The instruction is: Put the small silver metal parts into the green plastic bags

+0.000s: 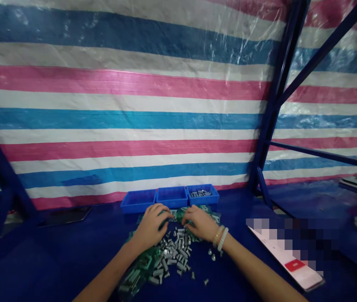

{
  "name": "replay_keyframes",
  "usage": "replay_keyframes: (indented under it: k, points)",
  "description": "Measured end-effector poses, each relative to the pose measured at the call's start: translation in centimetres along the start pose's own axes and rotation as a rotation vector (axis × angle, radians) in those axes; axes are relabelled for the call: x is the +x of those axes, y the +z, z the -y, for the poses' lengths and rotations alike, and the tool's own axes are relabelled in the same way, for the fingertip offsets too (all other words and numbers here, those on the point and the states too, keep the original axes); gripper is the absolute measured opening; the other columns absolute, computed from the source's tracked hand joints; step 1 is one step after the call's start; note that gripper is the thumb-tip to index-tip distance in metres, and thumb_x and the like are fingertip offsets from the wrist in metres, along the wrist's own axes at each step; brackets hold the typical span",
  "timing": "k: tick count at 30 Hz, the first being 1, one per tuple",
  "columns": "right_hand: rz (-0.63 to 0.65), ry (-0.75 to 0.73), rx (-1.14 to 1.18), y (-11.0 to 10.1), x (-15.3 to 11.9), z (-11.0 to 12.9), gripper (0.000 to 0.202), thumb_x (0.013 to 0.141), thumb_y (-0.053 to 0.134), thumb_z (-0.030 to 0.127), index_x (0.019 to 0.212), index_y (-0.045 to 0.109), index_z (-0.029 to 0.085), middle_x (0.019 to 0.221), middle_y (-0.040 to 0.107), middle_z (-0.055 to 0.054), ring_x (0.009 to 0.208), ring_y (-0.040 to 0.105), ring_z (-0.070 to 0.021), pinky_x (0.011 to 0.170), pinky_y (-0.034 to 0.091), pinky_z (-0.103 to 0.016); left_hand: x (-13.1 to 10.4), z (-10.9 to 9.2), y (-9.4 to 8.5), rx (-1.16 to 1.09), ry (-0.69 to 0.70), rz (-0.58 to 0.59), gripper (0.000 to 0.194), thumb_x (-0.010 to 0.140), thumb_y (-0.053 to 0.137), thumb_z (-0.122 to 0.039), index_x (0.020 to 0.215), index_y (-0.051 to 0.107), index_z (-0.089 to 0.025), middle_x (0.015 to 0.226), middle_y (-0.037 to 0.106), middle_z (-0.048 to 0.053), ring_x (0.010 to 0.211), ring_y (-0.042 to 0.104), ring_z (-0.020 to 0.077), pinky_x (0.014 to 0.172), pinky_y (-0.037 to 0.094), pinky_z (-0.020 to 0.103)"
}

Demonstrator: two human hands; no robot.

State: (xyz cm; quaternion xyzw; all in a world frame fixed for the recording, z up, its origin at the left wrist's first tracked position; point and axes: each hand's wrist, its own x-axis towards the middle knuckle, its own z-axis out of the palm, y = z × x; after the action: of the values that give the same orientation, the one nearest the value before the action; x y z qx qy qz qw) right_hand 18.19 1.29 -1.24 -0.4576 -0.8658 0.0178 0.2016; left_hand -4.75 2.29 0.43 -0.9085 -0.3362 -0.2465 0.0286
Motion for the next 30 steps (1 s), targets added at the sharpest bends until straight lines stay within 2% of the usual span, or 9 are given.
replay_keyframes:
  k: [2,5,9,12,15,19,24,27,30]
  points:
    - [0.021,-0.006,-0.027,0.7,-0.1,1.5,0.011,0.084,0.062,0.016,0.087,0.072,0.020,0.090,0.065,-0.005,0.094,0.055,-0.0223,0.084,0.043,-0.033,0.0,-1.2,0.6,-0.032,0.057,0.058,0.021,0.081,0.054,-0.010,0.091,0.067,-0.023,0.106,0.063,0.005,0.109,0.052,0.0252,0.095,0.038,0.043]
    - [0.029,0.033,-0.070,1.4,-0.1,2.6,0.015,0.087,0.058,0.016,0.086,0.073,0.017,0.091,0.064,-0.010,0.098,0.053,-0.0272,0.083,0.042,-0.039,-0.3,-1.9,1.3,-0.029,0.096,0.080,0.015,0.083,0.058,-0.011,0.082,0.068,-0.023,0.105,0.064,0.005,0.110,0.052,0.0253,0.097,0.037,0.045]
    - [0.020,0.099,-0.075,1.9,0.2,2.9,0.015,0.087,0.059,0.015,0.080,0.073,0.016,0.094,0.064,-0.012,0.100,0.053,-0.0292,0.083,0.043,-0.041,-0.7,-1.7,1.5,-0.001,0.066,0.070,0.017,0.081,0.058,-0.008,0.079,0.068,-0.022,0.103,0.065,0.004,0.108,0.053,0.0264,0.097,0.036,0.048]
    - [-0.015,0.135,-0.039,1.9,0.3,2.9,0.010,0.084,0.062,0.014,0.080,0.071,0.016,0.099,0.063,-0.011,0.100,0.054,-0.0268,0.084,0.044,-0.038,-1.0,-1.7,1.3,-0.047,0.003,0.019,0.022,0.080,0.055,-0.006,0.087,0.068,-0.022,0.103,0.066,0.005,0.106,0.055,0.0267,0.094,0.039,0.048]
    - [-0.107,0.137,0.139,1.7,0.0,2.8,0.011,0.083,0.061,0.010,0.089,0.066,0.017,0.097,0.065,-0.006,0.093,0.059,-0.0202,0.081,0.046,-0.031,-1.2,-2.1,1.3,-0.213,-0.110,-0.101,0.030,0.082,0.050,-0.007,0.102,0.065,-0.022,0.102,0.067,0.006,0.098,0.060,0.0233,0.086,0.047,0.040]
    - [-0.308,0.093,0.554,1.1,-0.6,3.2,0.015,0.081,0.057,0.007,0.090,0.061,0.019,0.079,0.066,0.000,0.072,0.062,-0.0152,0.067,0.048,-0.025,-1.2,-3.1,1.3,-0.488,-0.303,-0.162,0.028,0.081,0.051,-0.013,0.105,0.065,-0.020,0.090,0.070,0.005,0.075,0.065,0.0183,0.069,0.053,0.031]
    - [-0.447,0.028,0.526,0.4,-1.2,4.5,0.012,0.078,0.060,0.009,0.083,0.063,0.019,0.071,0.059,0.001,0.066,0.058,-0.0151,0.063,0.045,-0.025,-1.3,-4.2,1.9,-0.816,-0.423,-0.099,0.025,0.078,0.055,-0.018,0.098,0.070,-0.017,0.092,0.074,0.007,0.079,0.069,0.0207,0.073,0.055,0.032]
    - [-0.419,-0.045,0.520,0.2,-1.5,5.1,0.004,0.081,0.064,0.016,0.083,0.064,0.020,0.071,0.056,0.000,0.067,0.056,-0.0157,0.062,0.044,-0.026,-1.5,-4.6,2.4,-1.055,-0.430,0.027,0.020,0.076,0.055,-0.017,0.086,0.072,-0.015,0.083,0.075,0.005,0.080,0.070,0.0224,0.074,0.054,0.033]
    - [-0.393,-0.081,0.514,0.2,-1.7,5.2,0.002,0.084,0.065,0.022,0.085,0.064,0.021,0.071,0.057,0.000,0.067,0.056,-0.0161,0.062,0.044,-0.026,-1.5,-4.7,2.6,-1.148,-0.466,0.024,0.020,0.072,0.058,-0.016,0.086,0.072,-0.015,0.084,0.076,0.005,0.081,0.070,0.0234,0.079,0.053,0.036]
